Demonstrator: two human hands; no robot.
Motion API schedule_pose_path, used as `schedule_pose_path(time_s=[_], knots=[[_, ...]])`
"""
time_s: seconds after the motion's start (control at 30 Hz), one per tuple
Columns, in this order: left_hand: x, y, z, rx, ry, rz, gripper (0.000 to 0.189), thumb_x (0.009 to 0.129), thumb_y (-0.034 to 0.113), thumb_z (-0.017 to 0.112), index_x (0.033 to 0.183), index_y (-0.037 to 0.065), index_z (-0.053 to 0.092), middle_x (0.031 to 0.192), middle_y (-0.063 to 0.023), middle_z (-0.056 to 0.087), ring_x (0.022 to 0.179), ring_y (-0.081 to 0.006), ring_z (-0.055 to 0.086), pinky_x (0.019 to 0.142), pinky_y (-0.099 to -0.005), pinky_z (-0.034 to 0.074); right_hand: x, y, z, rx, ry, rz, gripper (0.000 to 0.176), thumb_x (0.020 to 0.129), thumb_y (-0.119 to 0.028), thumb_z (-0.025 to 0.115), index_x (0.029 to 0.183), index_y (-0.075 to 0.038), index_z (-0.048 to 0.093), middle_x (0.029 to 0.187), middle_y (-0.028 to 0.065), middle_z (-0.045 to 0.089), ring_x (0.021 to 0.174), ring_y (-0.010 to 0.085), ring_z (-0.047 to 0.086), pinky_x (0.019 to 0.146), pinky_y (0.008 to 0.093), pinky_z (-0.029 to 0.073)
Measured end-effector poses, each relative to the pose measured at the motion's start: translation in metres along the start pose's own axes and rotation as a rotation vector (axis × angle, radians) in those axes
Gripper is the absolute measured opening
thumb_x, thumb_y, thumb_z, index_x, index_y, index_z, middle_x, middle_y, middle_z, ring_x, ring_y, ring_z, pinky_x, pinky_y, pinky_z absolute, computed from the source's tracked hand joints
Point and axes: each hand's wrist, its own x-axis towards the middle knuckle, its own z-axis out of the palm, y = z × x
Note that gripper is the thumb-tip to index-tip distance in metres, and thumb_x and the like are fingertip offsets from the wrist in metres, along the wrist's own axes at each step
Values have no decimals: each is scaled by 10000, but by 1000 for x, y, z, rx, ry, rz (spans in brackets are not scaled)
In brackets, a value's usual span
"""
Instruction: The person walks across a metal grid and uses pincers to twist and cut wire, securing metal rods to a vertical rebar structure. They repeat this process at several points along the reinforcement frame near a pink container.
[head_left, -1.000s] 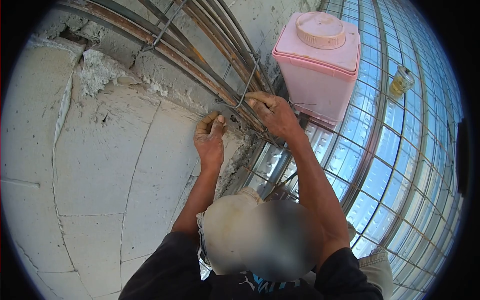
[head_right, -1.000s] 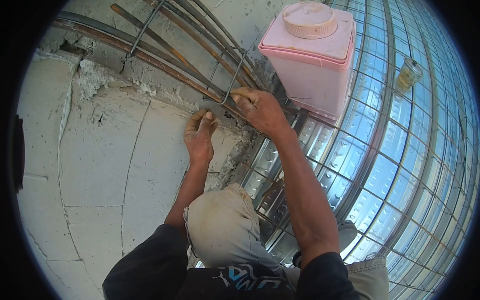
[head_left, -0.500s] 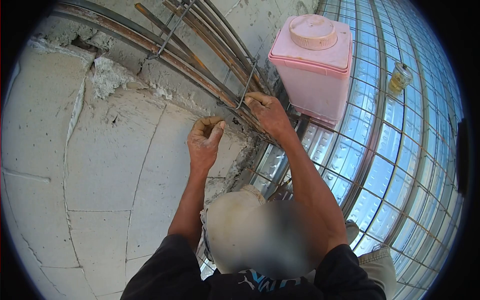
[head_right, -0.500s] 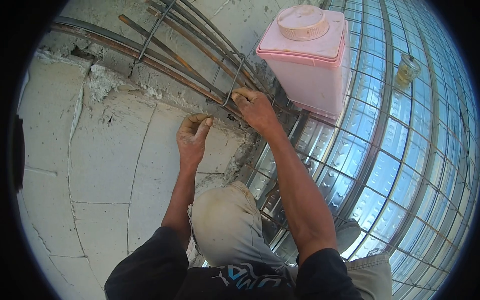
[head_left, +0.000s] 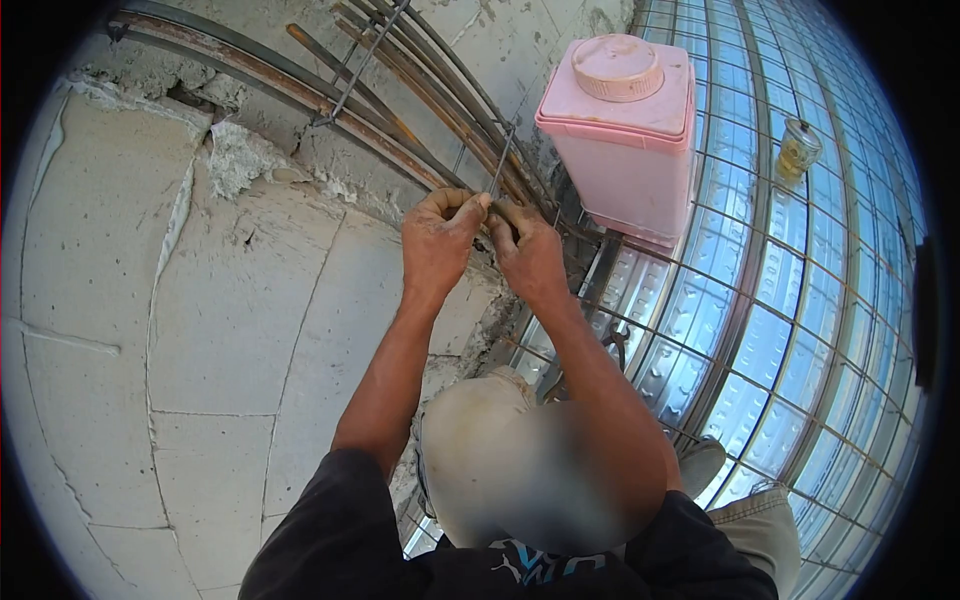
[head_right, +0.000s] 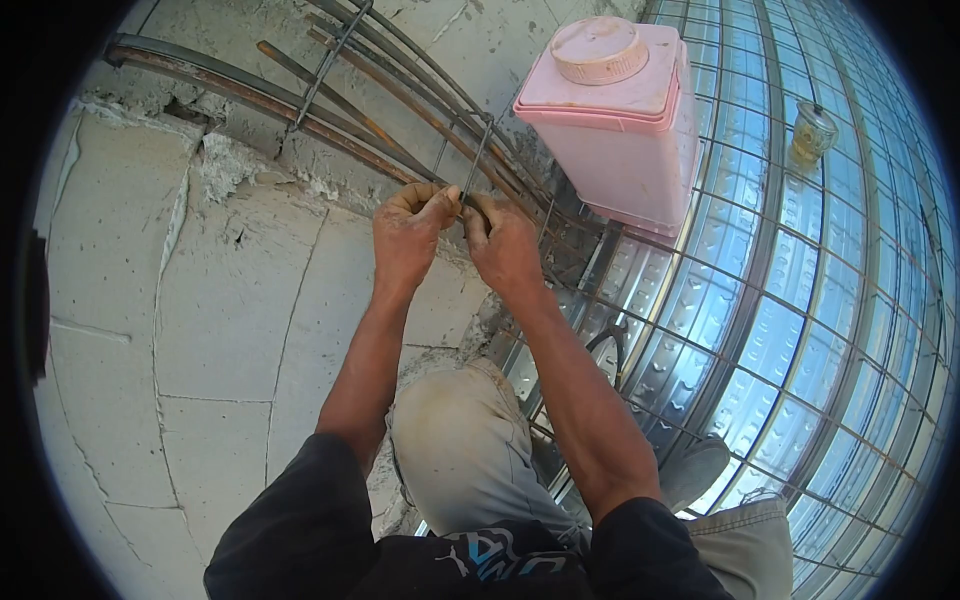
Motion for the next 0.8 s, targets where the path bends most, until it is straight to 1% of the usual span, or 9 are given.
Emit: schedule_pose_path(time_s=[0.03, 0.13, 0.23, 0.33, 0.47, 0.57, 0.67, 0.77, 0.8], knots=[[-1, -1, 3, -11, 28, 17, 177, 899, 147, 706, 892, -29, 693, 769, -9, 654, 679, -64, 515, 608, -242, 435, 0, -2, 0, -23, 56, -51, 228, 894, -119, 649, 1105, -36, 664, 969, 216, 671, 900, 359, 662, 788, 408, 504], [-6, -4, 1, 1, 66, 80, 178, 899, 150, 712, 897, -25, 684, 778, -7, 652, 686, -58, 507, 608, -235, 431, 6, -26, -13, 103, -21, 197, 211, 902, -123, 658, 1098, -43, 662, 819, 147, 623, 711, 178, 591, 700, 306, 488], [-13, -15, -5, 13, 76, 110, 163, 899, 141, 713, 927, -14, 671, 848, -31, 671, 738, -81, 546, 653, -252, 454, 9, -32, -23, 46, -138, 316, 200, 892, -102, 658, 1084, -44, 651, 902, 186, 676, 749, 277, 660, 708, 355, 513], [-23, -37, -10, 99, 50, 265, 147, 891, 122, 710, 958, 1, 659, 952, -77, 691, 839, -159, 622, 741, -301, 491, 1, -4, -18, 102, -24, 259, 194, 907, -125, 644, 1088, -56, 654, 879, 169, 679, 757, 240, 649, 723, 333, 504], [-34, -37, -35, 282, -112, 421, 138, 875, 98, 703, 978, 18, 659, 1057, -128, 690, 975, -285, 665, 848, -368, 508, 26, 9, -19, 78, -113, 255, 171, 918, -148, 628, 1052, -52, 678, 871, 160, 684, 784, 229, 649, 746, 326, 497], [-40, -33, -41, 362, -194, 473, 144, 865, 93, 710, 984, 27, 663, 1032, -129, 695, 947, -297, 668, 837, -369, 517, 45, 4, -18, 35, -203, 288, 169, 910, -150, 632, 1013, -32, 696, 858, 157, 683, 794, 200, 643, 759, 317, 492], [-35, -22, -38, 374, -185, 495, 146, 896, 102, 697, 1013, 19, 670, 963, -83, 717, 874, -155, 656, 802, -313, 518, 42, -4, -19, 51, -242, 311, 180, 922, -150, 633, 1026, -13, 688, 884, 163, 687, 823, 201, 658, 769, 326, 500], [-24, -1, -16, 214, -108, 176, 140, 904, 100, 687, 999, -2, 669, 878, -57, 700, 789, -98, 613, 721, -279, 506, 20, -5, -12, 150, -143, 237, 182, 942, -140, 622, 1048, -2, 677, 915, 170, 689, 808, 213, 663, 755, 331, 508], [-18, 4, -10, 187, -57, 155, 139, 906, 103, 685, 987, -9, 670, 856, -50, 692, 772, -86, 597, 703, -270, 499, 14, -4, -7, 151, -101, 186, 184, 946, -133, 618, 1071, -7, 670, 925, 168, 688, 800, 214, 664, 748, 330, 511]])
